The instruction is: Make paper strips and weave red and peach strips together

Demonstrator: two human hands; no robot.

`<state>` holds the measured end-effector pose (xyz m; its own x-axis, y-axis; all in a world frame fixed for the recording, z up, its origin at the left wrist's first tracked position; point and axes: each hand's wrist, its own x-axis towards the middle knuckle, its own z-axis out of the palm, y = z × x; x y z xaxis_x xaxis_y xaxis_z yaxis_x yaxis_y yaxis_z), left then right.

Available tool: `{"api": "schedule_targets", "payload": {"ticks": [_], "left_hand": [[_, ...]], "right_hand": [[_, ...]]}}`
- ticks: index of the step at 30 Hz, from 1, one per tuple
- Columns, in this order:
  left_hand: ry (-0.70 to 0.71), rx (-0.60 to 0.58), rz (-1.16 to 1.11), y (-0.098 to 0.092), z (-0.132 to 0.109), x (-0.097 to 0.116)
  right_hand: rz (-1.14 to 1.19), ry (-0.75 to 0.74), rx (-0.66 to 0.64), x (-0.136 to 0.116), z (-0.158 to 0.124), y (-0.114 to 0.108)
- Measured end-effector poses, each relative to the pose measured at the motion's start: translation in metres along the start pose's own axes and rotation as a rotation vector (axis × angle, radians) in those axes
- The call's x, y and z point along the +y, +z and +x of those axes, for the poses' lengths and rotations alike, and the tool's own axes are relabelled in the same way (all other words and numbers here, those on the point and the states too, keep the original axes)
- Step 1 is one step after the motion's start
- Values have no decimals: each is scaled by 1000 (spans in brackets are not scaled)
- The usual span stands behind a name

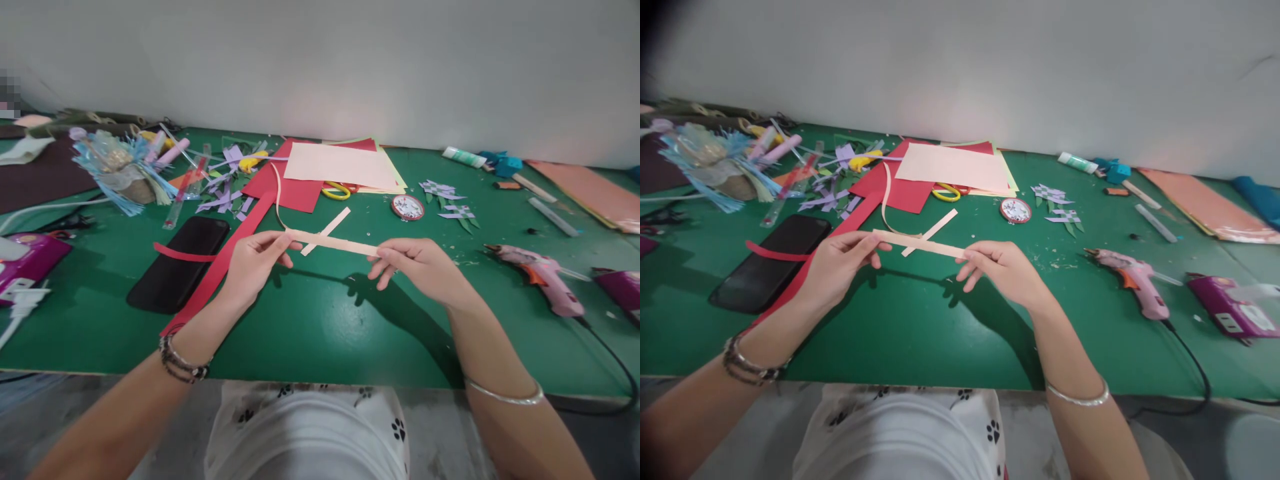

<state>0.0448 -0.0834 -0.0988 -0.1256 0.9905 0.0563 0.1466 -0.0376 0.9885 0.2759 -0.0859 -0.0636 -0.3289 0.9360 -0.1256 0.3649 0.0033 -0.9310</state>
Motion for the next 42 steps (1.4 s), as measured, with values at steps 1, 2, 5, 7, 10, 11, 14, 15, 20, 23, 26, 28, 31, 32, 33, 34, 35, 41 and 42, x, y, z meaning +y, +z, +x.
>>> {"api": "schedule_targets", "payload": {"ticks": [1,2,5,7,10,11,14,15,20,23,26,28,31,32,33,34,35,41,42], "left_hand": [[0,-1,-11,0,0,0],[1,-8,-23,0,0,-1],[5,-24,-35,0,0,-1],[18,-23,-1,0,-1,0],[49,-14,69,-1,-2,4],[54,-8,80,-2,-3,4],[47,-1,57,-2,-2,5],[42,-3,38,-2,-2,4],[36,9,-17,-2,-1,2],[38,36,-25,-1,-1,2],[39,77,-19,-1,-1,3],[37,103,-20,-1,0,3],[12,118,-39,-1,1,2],[-2,112,-46,-1,1,2],[-14,107,-53,-1,2,1],[-25,100,-61,-1,2,0],[-34,95,-66,-1,2,-1],[-39,117,-45,1,2,-2],[-34,121,-36,1,2,-2]], "right_hand": [[-10,1,11,0,0,0],[-24,0,25,0,0,0],[-54,-3,64,1,0,1],[-58,-2,72,1,0,0],[-37,6,56,2,0,-1],[-25,4,61,3,0,-2],[10,-19,126,5,1,-4],[19,-28,153,6,1,-4],[64,-49,238,7,4,-2],[45,-92,276,6,4,-1],[4,-130,277,5,3,1],[-10,-143,268,5,2,1],[-22,-156,282,5,2,2],[-25,-160,296,5,2,3],[-27,-164,313,5,3,4],[-26,-168,333,5,3,5],[-22,-169,352,5,4,6],[27,-131,422,6,7,15],[24,-130,417,6,7,16]]}}
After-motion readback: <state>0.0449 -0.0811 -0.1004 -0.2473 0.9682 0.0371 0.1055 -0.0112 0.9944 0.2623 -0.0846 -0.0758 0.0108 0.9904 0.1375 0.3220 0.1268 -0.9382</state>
